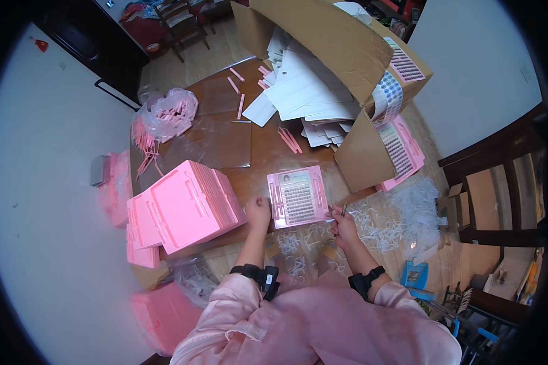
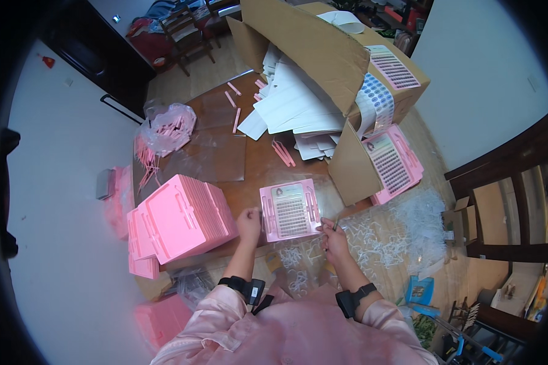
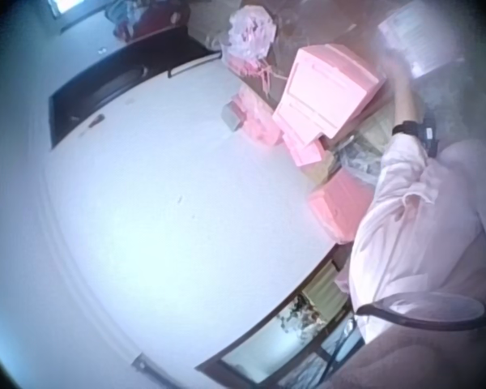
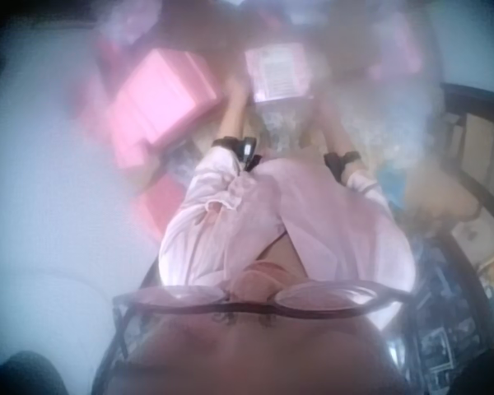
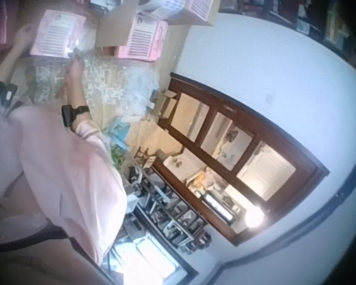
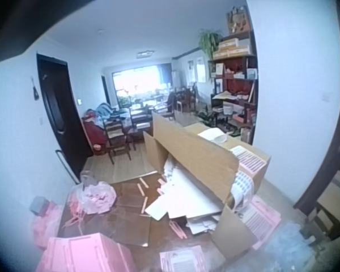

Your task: The person repeatedly picks up white paper sheets, folds them, and places them into pink rectangular boxes. The person also briefly handles a smartphone and a roll of tape before resuming the folding and packing process.

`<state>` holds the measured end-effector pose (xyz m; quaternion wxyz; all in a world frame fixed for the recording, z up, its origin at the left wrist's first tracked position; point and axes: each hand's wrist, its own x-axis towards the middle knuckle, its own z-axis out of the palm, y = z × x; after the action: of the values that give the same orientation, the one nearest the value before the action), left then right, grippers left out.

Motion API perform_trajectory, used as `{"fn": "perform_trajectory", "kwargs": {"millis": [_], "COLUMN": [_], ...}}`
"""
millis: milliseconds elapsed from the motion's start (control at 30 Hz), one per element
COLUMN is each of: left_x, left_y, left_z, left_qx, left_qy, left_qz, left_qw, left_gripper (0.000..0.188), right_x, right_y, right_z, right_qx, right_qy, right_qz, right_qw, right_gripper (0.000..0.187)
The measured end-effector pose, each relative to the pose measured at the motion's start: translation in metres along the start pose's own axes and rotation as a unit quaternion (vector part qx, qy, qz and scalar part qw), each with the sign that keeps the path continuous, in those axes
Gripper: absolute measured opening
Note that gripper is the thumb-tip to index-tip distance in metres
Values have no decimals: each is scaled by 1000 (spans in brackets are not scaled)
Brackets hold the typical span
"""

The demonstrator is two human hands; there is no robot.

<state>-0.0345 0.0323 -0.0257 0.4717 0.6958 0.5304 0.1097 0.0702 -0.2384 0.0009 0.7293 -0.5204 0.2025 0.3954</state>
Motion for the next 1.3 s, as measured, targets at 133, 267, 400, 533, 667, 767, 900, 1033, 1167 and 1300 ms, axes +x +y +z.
{"fn": "perform_trajectory", "kwargs": {"millis": [133, 267, 400, 533, 667, 767, 900, 1033, 1167, 1300], "left_x": [0, -28, -37, -39, -33, -20, 7, 12, -10, -67], "left_y": [-16, -17, -5, 5, 8, 4, -8, -27, -26, -2], "left_z": [-9, -5, 5, 14, 23, 30, 33, 29, 19, 21], "left_qx": [-268, -62, 50, 97, 130, 146, 127, 23, -217, -289], "left_qy": [-30, -29, -44, -21, -15, -28, -75, -179, -241, -427], "left_qz": [-55, 152, 191, 260, 264, 137, 56, -4, -170, -168], "left_qw": [961, 986, 979, 960, 955, 979, 987, 984, 930, 840], "left_gripper": [26, 35, 46, 52, 54, 51, 40, 33, 35, 31], "right_x": [24, 28, 17, 14, 24, 34, 45, 34, -1, -45], "right_y": [22, 28, 22, 19, 16, 18, 24, 28, 18, 18], "right_z": [0, 4, 11, 17, 9, -4, -20, -30, -68, -137], "right_qx": [-133, -359, -510, -544, -501, -469, -352, -81, -53, -88], "right_qy": [12, 128, 229, 285, 296, 301, 167, 44, -104, -98], "right_qz": [-118, -198, -222, -270, -138, -118, -98, 30, 32, 38], "right_qw": [984, 903, 799, 741, 801, 822, 916, 995, 993, 990], "right_gripper": [29, 22, 26, 28, 31, 40, 39, 17, 11, 23]}}
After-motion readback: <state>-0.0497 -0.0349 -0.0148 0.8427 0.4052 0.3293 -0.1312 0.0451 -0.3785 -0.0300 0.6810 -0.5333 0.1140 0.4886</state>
